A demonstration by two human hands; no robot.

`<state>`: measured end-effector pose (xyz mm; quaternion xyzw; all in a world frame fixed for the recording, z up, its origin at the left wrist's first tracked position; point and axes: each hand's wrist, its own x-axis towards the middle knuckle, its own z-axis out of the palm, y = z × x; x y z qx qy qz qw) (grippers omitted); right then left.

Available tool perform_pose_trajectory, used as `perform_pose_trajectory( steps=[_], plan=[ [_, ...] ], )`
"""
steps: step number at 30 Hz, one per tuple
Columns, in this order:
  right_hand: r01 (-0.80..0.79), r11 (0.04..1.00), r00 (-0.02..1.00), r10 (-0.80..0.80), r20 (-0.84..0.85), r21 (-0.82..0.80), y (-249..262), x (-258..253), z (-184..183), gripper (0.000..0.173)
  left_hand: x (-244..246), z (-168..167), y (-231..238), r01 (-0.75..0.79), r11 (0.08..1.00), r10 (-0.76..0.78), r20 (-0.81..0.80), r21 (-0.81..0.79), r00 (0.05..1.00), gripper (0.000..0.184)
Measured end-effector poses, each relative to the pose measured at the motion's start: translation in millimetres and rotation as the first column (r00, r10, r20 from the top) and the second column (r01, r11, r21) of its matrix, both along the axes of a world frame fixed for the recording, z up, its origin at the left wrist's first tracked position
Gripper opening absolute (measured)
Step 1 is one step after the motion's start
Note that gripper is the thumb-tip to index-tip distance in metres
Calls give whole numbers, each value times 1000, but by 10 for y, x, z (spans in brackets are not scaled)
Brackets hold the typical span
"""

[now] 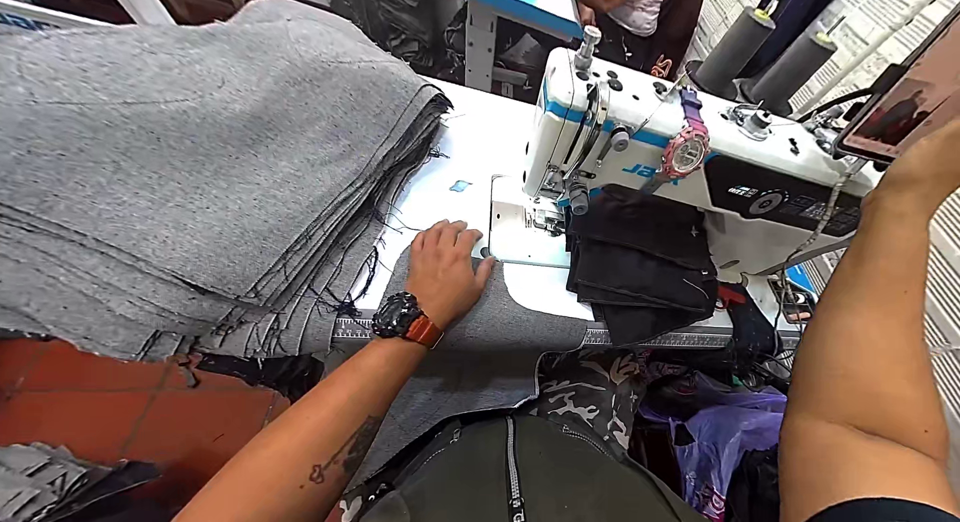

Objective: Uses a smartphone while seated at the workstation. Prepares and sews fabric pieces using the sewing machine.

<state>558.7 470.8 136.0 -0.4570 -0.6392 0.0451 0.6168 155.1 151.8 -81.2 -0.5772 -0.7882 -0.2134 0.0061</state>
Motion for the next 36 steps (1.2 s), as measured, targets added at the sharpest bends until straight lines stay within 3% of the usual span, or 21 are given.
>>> perform_pose_trajectory(
  steps=[3,7,11,15,23,36],
  plan=[
    [79,997,989,-80,122,17,-48,-15,-39,55,6,6,-2,2,1000,-2,2,8,1000,49],
    [-45,999,996,45,81,4,-151,-44,-48,71,9,13,-3,-5,1000,5,0,6,1000,49],
    [-176,984,984,176,-26,15,-181,-20,-58,41,20,4,-5,-12,1000,12,5,10,1000,48],
    [-316,945,934,326,-150,87,-149,8,-72,44,24,26,-12,-6,1000,5,8,12,1000,49],
    [-328,944,908,324,-265,32,-151,39,-98,44,10,39,-21,7,1000,-7,0,-8,1000,50],
    [-211,977,960,213,-183,33,-127,4,-48,42,20,37,-17,-6,1000,6,11,-21,1000,49]
  ],
)
